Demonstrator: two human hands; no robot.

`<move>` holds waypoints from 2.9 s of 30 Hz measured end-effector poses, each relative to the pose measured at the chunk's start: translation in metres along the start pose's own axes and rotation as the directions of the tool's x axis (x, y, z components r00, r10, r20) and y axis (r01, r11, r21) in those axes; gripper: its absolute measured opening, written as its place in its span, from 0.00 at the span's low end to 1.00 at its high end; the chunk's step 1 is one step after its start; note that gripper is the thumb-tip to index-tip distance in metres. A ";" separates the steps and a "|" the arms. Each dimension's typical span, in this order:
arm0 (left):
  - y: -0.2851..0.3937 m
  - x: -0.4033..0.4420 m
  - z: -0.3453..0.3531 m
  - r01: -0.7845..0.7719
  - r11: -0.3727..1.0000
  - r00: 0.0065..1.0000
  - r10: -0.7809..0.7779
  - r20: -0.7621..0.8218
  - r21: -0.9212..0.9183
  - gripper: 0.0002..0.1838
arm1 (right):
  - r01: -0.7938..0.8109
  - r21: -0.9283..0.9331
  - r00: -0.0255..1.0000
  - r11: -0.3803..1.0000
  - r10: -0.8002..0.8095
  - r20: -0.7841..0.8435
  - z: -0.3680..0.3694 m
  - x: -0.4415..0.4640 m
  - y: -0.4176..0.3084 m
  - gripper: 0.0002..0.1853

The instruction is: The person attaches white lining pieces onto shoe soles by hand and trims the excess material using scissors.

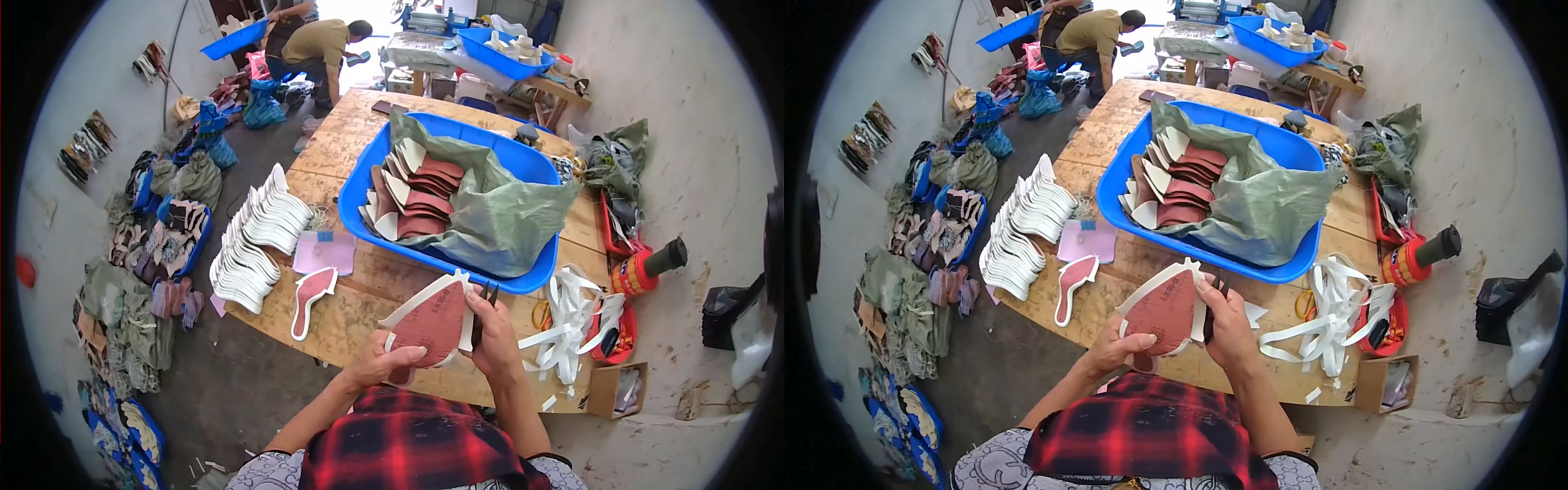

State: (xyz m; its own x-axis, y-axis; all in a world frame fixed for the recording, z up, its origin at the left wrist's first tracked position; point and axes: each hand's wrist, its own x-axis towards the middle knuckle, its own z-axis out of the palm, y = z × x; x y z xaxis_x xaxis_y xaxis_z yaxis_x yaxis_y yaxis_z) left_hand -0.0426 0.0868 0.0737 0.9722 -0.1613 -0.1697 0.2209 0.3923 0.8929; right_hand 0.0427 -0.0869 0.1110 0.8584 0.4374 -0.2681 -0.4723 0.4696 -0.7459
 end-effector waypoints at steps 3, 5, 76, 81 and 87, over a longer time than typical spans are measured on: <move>-0.009 0.000 -0.003 0.014 0.999 1.000 -0.014 -0.008 -0.032 0.17 | 0.003 0.005 1.000 1.000 -0.003 0.001 -0.002 0.004 0.004 0.12; -0.010 -0.005 -0.005 0.067 0.997 0.998 -0.067 -0.010 -0.034 0.17 | 0.003 0.007 1.000 1.000 -0.003 0.010 -0.002 0.005 0.007 0.12; -0.183 -0.003 -0.323 0.547 0.144 0.557 0.672 -0.487 0.825 0.33 | -0.710 -0.633 0.259 0.307 -0.723 -0.641 -0.474 -0.006 0.031 0.27; -0.164 0.021 -0.214 0.350 0.119 0.662 0.670 -0.336 0.929 0.24 | -0.553 -0.721 0.436 0.417 -0.593 -0.677 -0.542 0.013 0.050 0.29; -0.081 0.156 -0.100 -0.074 0.365 0.768 0.615 -0.181 0.928 0.20 | -0.546 -0.597 0.356 0.588 -0.482 -0.801 -0.490 0.006 0.045 0.21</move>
State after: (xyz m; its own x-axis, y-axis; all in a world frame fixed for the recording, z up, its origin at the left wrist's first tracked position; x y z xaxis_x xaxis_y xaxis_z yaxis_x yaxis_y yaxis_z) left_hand 0.0985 0.1206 -0.0665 0.8962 0.2808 0.3434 -0.0631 -0.6854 0.7254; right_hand 0.1251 -0.4389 -0.2231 0.6936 -0.6846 -0.2242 -0.6268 -0.4201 -0.6562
